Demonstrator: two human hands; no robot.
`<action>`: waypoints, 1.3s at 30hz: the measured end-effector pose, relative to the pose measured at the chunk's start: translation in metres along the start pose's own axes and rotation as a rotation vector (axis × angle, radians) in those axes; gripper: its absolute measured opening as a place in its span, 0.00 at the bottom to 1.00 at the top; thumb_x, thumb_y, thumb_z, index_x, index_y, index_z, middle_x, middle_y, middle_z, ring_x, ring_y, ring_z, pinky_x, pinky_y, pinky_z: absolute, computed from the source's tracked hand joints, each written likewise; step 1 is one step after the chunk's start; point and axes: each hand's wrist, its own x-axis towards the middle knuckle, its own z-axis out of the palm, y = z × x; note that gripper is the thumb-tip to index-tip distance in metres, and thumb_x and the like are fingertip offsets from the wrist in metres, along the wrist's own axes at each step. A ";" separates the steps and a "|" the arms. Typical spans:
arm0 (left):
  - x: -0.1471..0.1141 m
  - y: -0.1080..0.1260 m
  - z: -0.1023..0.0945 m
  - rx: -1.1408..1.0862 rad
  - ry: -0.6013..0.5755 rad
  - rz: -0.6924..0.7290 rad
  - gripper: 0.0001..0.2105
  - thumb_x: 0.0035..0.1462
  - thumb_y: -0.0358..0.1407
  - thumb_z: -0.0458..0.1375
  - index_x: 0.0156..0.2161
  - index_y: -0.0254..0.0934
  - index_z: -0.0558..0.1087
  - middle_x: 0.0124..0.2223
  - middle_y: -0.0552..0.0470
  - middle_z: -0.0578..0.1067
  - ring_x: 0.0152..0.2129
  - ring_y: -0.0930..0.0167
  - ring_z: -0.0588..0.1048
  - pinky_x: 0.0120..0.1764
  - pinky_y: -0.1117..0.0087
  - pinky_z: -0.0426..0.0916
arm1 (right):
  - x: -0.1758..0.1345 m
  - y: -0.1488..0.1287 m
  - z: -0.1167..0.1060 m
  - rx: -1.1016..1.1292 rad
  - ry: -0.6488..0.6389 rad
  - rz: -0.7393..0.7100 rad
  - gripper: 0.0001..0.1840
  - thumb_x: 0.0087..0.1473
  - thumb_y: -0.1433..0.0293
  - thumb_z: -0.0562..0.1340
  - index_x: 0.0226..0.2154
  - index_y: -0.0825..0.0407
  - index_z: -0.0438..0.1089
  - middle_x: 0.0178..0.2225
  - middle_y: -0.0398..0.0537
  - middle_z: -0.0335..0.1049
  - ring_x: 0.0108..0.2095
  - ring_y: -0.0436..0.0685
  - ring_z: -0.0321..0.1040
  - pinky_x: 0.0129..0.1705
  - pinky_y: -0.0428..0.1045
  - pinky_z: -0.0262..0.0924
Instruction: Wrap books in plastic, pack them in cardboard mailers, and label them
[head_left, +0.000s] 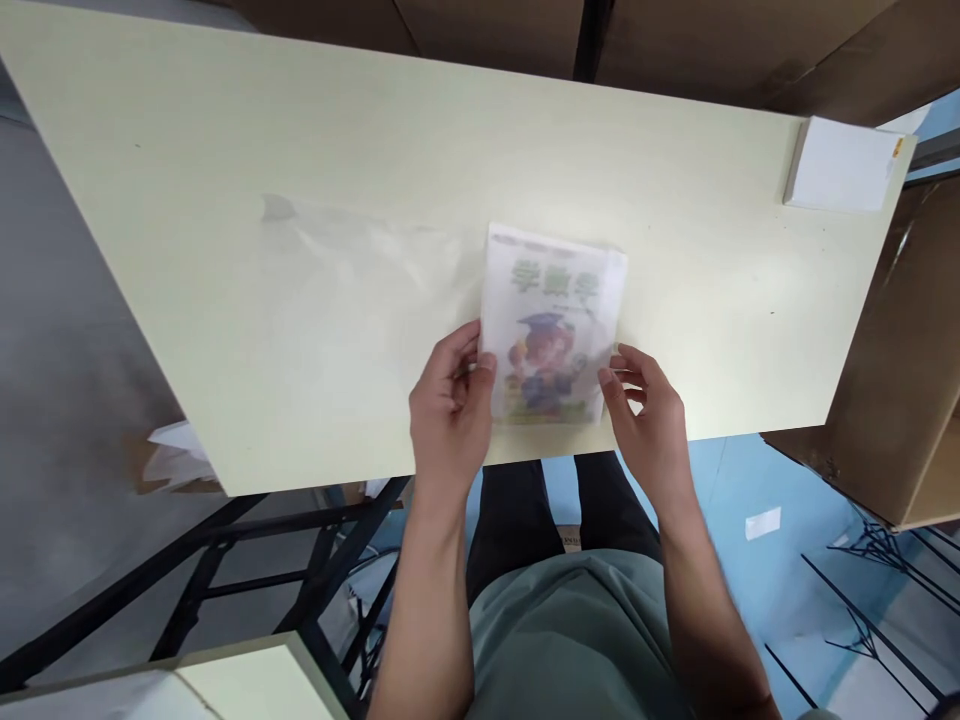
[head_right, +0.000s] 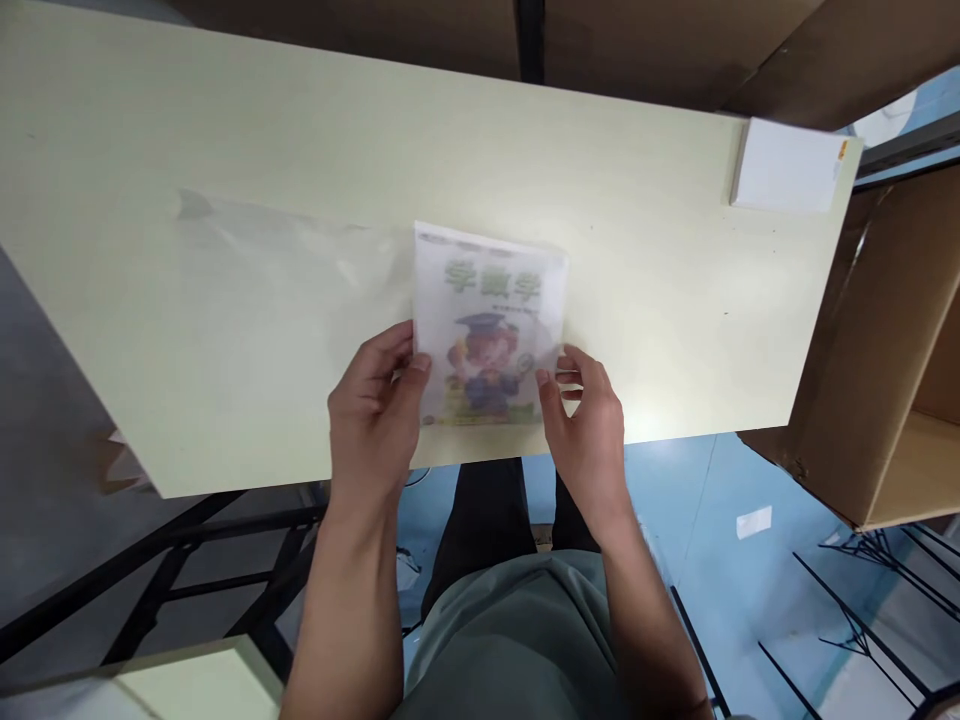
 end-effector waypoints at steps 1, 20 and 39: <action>0.001 -0.002 -0.001 0.040 -0.012 0.024 0.24 0.72 0.51 0.61 0.66 0.43 0.77 0.58 0.43 0.80 0.55 0.61 0.80 0.57 0.60 0.79 | 0.002 0.002 0.005 0.002 0.002 0.009 0.23 0.71 0.50 0.63 0.58 0.47 0.73 0.52 0.56 0.79 0.49 0.62 0.79 0.47 0.58 0.77; 0.008 0.050 -0.114 0.032 -0.187 0.026 0.22 0.76 0.56 0.55 0.61 0.46 0.80 0.59 0.45 0.83 0.61 0.56 0.80 0.62 0.53 0.77 | -0.065 -0.125 0.067 0.058 0.245 -0.129 0.12 0.74 0.56 0.62 0.48 0.42 0.78 0.49 0.51 0.81 0.48 0.61 0.80 0.47 0.59 0.78; 0.064 -0.014 -0.187 0.343 -0.043 0.344 0.15 0.75 0.42 0.56 0.61 0.43 0.76 0.69 0.40 0.76 0.70 0.53 0.69 0.72 0.43 0.64 | -0.023 -0.116 0.181 -0.057 0.213 -0.058 0.26 0.68 0.47 0.65 0.58 0.46 0.75 0.55 0.56 0.74 0.51 0.61 0.76 0.51 0.60 0.78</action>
